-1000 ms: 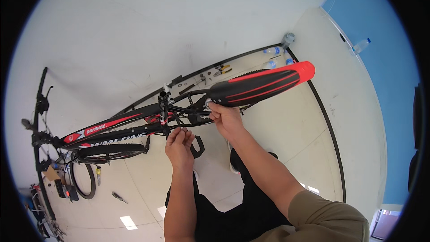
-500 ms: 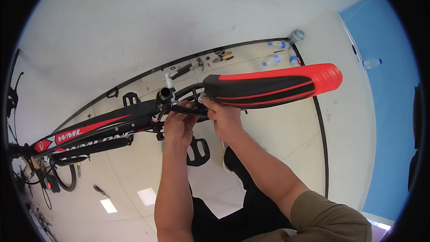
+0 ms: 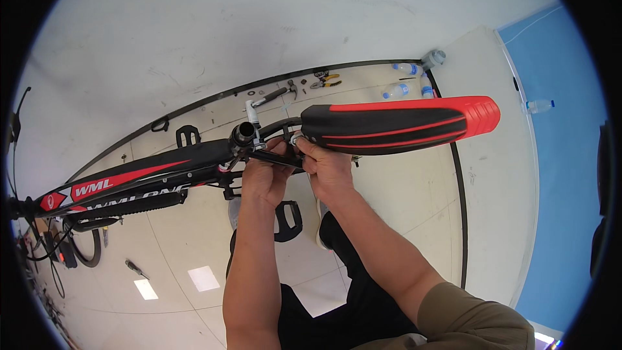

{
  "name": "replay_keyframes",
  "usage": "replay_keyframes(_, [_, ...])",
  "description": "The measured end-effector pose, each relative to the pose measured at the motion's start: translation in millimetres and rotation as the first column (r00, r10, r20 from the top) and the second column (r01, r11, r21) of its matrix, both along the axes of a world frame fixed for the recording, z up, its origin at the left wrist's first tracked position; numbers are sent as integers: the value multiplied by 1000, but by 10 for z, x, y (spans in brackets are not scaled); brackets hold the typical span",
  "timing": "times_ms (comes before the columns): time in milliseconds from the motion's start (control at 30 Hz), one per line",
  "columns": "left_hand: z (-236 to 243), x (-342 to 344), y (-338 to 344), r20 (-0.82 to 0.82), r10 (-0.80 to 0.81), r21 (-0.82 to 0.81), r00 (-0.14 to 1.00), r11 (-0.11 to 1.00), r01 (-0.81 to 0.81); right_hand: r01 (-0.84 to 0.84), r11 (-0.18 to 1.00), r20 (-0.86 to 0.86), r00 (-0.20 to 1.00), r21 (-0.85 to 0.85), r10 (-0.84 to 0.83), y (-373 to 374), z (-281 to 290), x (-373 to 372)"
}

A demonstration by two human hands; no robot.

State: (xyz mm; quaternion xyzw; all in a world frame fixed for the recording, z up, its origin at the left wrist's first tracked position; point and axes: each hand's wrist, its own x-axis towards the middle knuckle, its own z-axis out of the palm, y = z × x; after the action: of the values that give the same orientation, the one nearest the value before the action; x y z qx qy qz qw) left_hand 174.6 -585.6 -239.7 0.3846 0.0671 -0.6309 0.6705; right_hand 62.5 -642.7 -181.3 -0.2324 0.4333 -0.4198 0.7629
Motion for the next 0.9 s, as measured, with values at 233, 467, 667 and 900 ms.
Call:
replay_keyframes(233, [-2, 33, 0, -43, -31, -5, 999, 999, 31, -1, 1000, -119, 993, -8, 0, -12, -20, 22])
replay_keyframes(467, [31, 82, -13, -12, -73, -1, 997, 997, 73, 63, 997, -262, 962, -46, -73, 45, 40, 73])
replay_keyframes(667, [57, 75, -37, 10, -27, 13, 1000, 1000, 27, 83, 996, -271, 960, 19, -75, 45, 131, 78])
replay_keyframes(900, [132, 51, -43, 51, -17, 57, 999, 998, 14, 64, 998, -238, 969, -7, -64, 35, 70, 43])
